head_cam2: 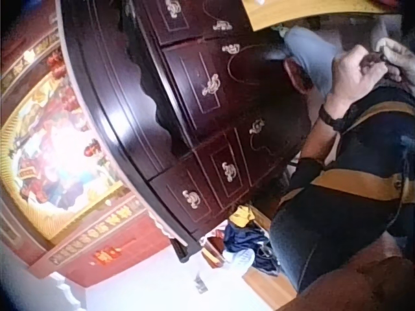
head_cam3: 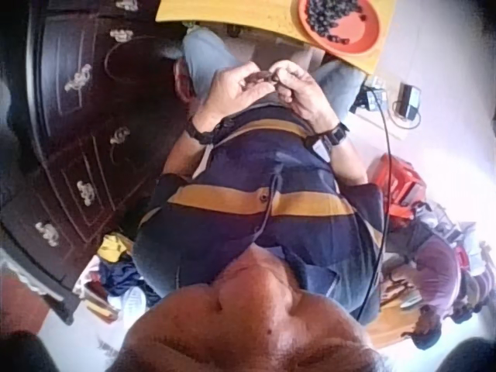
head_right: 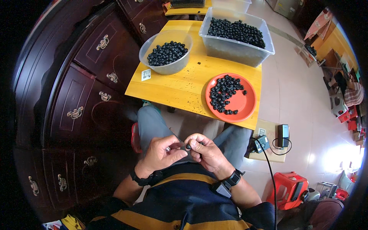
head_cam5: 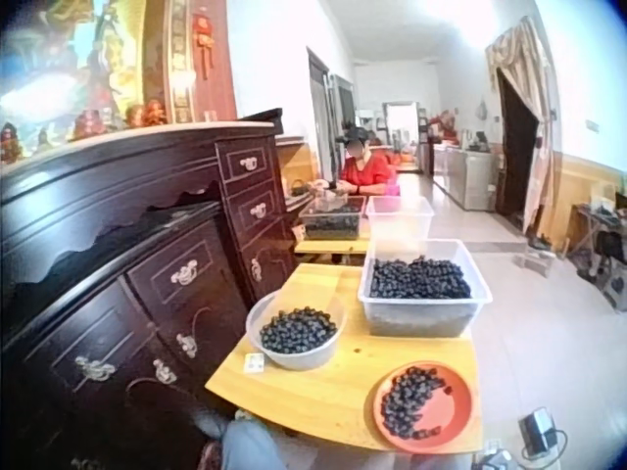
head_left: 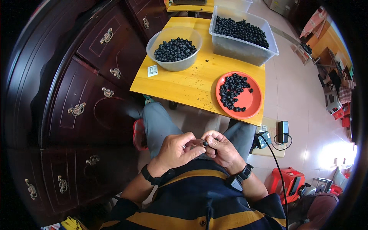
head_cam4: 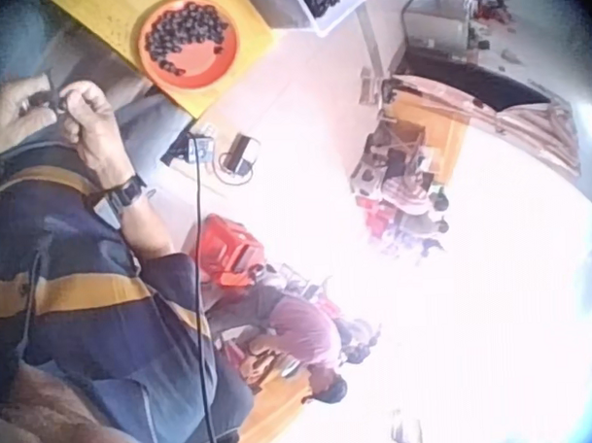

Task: Inspecting and sorting small black spherical rubber components from a plate into a bowl using tweezers.

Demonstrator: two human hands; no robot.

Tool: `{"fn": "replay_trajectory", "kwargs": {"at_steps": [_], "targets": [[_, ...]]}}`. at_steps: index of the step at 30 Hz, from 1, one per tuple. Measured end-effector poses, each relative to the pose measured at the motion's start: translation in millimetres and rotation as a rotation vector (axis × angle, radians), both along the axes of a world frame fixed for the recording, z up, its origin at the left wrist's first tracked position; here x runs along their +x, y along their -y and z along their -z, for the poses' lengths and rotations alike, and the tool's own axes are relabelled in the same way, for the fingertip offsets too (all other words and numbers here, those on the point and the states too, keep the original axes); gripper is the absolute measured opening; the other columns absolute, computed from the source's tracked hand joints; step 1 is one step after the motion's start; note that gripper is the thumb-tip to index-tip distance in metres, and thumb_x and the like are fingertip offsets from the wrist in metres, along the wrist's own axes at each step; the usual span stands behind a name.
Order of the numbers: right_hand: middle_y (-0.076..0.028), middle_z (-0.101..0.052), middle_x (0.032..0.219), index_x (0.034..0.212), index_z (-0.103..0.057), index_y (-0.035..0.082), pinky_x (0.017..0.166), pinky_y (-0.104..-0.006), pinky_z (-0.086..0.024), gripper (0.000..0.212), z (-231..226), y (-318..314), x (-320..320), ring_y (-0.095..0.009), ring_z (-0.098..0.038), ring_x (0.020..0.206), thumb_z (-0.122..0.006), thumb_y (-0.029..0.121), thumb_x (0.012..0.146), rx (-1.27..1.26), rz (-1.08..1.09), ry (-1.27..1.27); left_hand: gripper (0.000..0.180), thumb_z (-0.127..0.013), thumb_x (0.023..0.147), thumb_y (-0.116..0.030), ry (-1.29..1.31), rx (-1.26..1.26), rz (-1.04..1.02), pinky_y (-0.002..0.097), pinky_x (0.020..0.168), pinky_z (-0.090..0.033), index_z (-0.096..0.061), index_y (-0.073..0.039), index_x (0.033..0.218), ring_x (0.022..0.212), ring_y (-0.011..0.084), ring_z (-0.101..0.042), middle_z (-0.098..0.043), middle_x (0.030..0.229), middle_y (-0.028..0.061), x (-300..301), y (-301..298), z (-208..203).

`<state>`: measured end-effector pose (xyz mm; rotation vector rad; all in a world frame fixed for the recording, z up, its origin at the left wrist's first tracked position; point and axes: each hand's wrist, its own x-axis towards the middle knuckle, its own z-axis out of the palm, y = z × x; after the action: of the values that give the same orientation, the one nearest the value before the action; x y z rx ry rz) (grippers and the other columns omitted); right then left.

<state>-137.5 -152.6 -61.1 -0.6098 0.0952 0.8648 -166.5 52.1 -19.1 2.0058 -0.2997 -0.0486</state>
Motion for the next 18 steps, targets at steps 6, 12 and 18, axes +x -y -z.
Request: {"fn": "replay_trajectory", "kwargs": {"at_steps": [6,12,18], "targets": [[0.004,-0.057,0.080,0.103,-0.066,0.006,0.053,-0.0178,-0.035,0.019,-3.1,8.5,15.5,-0.003,-0.043,0.060,-0.065,0.024,0.099,-0.036,0.008,0.093,0.038,-0.079,0.084,-0.038,0.098,0.142,0.028,0.0351,0.049,-0.046,-0.061,-0.006,0.079,0.054,0.0250,-0.062,-0.061,0.064,0.0081,22.3,14.4,2.1],[0.003,-0.062,0.086,0.102,-0.065,0.007,0.053,-0.0172,-0.035,0.015,4.4,15.6,25.4,-0.002,-0.043,0.060,-0.065,0.022,0.100,-0.046,0.037,0.068,0.040,-0.078,0.085,-0.040,0.175,0.214,0.044,0.0379,0.050,-0.048,-0.057,-0.006,0.076,0.059,0.0281,-0.065,-0.063,0.067,0.0091,40.5,25.5,4.2],[0.003,-0.063,0.088,0.102,-0.066,0.008,0.053,-0.0161,-0.035,0.012,14.8,19.0,28.5,-0.001,-0.045,0.061,-0.065,0.020,0.099,-0.017,0.076,0.028,0.035,-0.078,0.086,-0.031,0.158,0.292,0.082,0.0382,0.051,-0.048,-0.059,-0.004,0.076,0.059,0.0306,-0.066,-0.064,0.068,0.0134,49.8,31.6,5.1]]}}
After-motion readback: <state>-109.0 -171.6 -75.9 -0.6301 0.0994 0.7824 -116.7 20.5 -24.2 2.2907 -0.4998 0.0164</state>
